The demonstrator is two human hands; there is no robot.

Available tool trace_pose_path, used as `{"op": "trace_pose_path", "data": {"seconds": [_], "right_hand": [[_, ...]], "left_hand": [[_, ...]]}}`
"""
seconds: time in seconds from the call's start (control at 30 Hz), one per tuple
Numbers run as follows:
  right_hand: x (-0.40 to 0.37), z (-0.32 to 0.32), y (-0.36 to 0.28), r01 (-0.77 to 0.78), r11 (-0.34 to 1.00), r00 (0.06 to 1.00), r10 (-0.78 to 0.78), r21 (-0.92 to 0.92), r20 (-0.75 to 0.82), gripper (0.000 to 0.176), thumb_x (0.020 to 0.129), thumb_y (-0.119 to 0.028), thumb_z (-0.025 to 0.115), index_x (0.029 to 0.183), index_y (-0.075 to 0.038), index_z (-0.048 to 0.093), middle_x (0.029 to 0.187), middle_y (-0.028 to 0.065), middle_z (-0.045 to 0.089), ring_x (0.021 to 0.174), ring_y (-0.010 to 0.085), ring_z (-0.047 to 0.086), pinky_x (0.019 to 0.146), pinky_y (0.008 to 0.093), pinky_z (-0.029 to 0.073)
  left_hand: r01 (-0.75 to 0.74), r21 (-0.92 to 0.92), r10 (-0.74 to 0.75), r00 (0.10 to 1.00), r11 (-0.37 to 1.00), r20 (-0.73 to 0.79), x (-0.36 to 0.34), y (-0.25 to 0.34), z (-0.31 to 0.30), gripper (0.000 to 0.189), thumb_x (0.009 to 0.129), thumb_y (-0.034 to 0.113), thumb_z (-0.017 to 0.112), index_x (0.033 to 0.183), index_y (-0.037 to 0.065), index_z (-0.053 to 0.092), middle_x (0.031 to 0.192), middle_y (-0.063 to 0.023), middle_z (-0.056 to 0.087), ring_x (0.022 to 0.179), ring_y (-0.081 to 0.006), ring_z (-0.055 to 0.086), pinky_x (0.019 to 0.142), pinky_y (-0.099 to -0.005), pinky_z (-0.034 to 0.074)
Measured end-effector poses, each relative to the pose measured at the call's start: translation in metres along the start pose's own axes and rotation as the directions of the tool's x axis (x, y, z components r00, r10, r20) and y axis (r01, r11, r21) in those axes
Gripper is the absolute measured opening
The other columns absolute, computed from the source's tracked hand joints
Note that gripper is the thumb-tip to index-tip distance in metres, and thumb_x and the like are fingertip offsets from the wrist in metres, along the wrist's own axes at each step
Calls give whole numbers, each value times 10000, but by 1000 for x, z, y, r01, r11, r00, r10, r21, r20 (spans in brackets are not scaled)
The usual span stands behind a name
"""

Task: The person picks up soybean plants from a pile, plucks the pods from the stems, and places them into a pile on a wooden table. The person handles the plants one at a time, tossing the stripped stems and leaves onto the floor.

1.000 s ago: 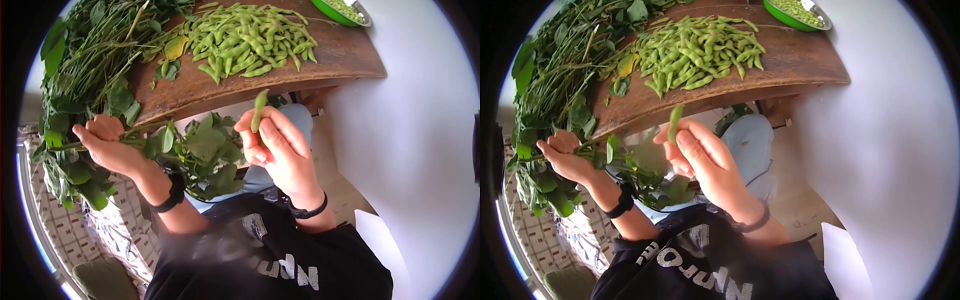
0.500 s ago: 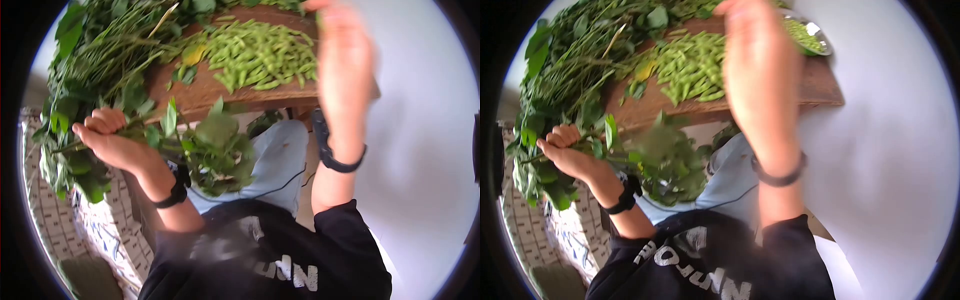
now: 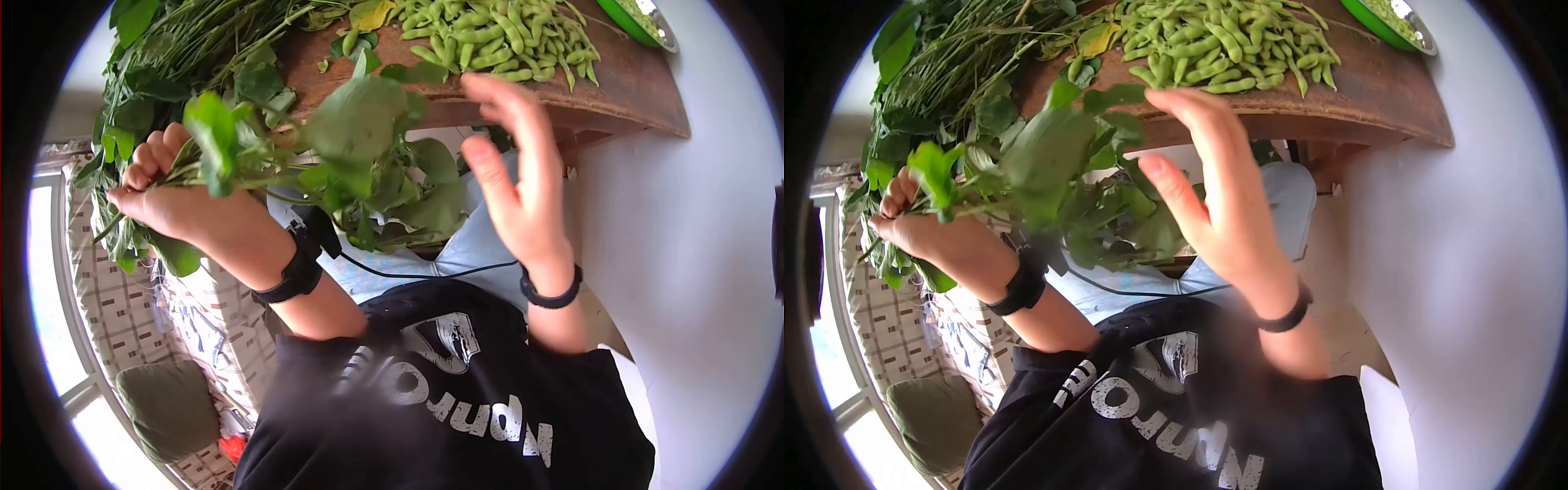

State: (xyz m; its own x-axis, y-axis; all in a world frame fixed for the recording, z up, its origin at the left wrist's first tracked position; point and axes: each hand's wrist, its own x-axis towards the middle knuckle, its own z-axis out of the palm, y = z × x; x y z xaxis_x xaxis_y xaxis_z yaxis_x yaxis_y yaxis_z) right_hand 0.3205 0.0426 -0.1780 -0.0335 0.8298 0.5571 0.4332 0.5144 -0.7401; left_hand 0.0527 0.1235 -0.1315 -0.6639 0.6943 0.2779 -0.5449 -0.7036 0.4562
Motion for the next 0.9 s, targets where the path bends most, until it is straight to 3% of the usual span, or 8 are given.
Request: {"op": "trace_pose_path", "data": {"seconds": [0.13, 0.2, 0.4, 0.43, 0.53, 0.6, 0.67, 0.9], "right_hand": [[-62, 22, 22, -513, 745, 857, 472, 426, 206, 523, 931, -166, 625, 1392, -45, 408, 1343, 125, 489, 1237, 249, 490, 1001, 364, 396], [-74, 23, 10, -590, 610, 803, 512, 530, 306, 489, 931, -131, 600, 1383, -59, 428, 1351, 108, 485, 1224, 236, 499, 985, 355, 415], [-93, 19, 27, -422, 804, 875, 241, 419, 419, 419, 914, -23, 491, 1331, -64, 484, 1244, 70, 557, 1166, 206, 533, 984, 332, 432], [-96, 19, 24, -577, 675, 815, 445, 460, 370, 381, 901, 18, 463, 1277, -28, 504, 1177, 74, 589, 1147, 192, 543, 980, 322, 432], [-94, 14, 30, -613, 457, 759, 567, 644, 320, 359, 878, 47, 449, 1226, -5, 518, 1176, 78, 583, 1139, 181, 548, 969, 309, 437], [-92, 14, 34, -595, 451, 761, 581, 665, 288, 355, 855, 63, 438, 1197, 4, 514, 1198, 81, 563, 1154, 180, 531, 1001, 322, 415], [-89, 11, 40, -522, 588, 828, 523, 617, 202, 354, 849, 55, 437, 1190, -10, 504, 1212, 78, 552, 1174, 185, 510, 1038, 351, 384], [-90, 17, 37, -497, 556, 827, 537, 666, 168, 352, 844, 55, 447, 1184, -21, 502, 1201, 81, 556, 1186, 189, 502, 1047, 367, 372]], "left_hand": [[373, -482, -222, 913, 793, 342, 5, 6, -6, 451, 954, 310, 452, 563, 126, 322, 563, 17, 293, 502, -125, 275, 461, -251, 256], [474, -561, -230, 863, 679, 450, -2, 7, 4, 427, 920, 277, 482, 552, 127, 324, 548, 22, 305, 483, -112, 282, 440, -241, 259], [483, -727, -138, 865, 487, 483, -25, 10, 31, 330, 859, 35, 468, 551, 114, 382, 530, 39, 329, 447, -76, 293, 379, -238, 232], [495, -756, -125, 861, 429, 493, -26, 13, 34, 317, 848, 10, 459, 556, 113, 393, 530, 41, 332, 438, -71, 295, 374, -238, 229], [529, -757, -149, 844, 384, 515, -25, 25, 38, 317, 830, -11, 443, 553, 127, 375, 519, 44, 315, 413, -71, 269, 363, -236, 201], [609, -744, -69, 785, 275, 616, -31, 15, 33, 344, 888, 73, 492, 568, 128, 378, 563, 31, 363, 489, -90, 360, 423, -245, 289], [618, -733, -89, 778, 284, 622, -32, 14, 35, 351, 894, 85, 489, 564, 129, 377, 554, 31, 355, 487, -91, 353, 425, -246, 288], [604, -701, -112, 782, 379, 613, -29, 23, 41, 382, 916, 128, 479, 549, 130, 372, 523, 32, 327, 479, -97, 328, 435, -250, 286]]}}
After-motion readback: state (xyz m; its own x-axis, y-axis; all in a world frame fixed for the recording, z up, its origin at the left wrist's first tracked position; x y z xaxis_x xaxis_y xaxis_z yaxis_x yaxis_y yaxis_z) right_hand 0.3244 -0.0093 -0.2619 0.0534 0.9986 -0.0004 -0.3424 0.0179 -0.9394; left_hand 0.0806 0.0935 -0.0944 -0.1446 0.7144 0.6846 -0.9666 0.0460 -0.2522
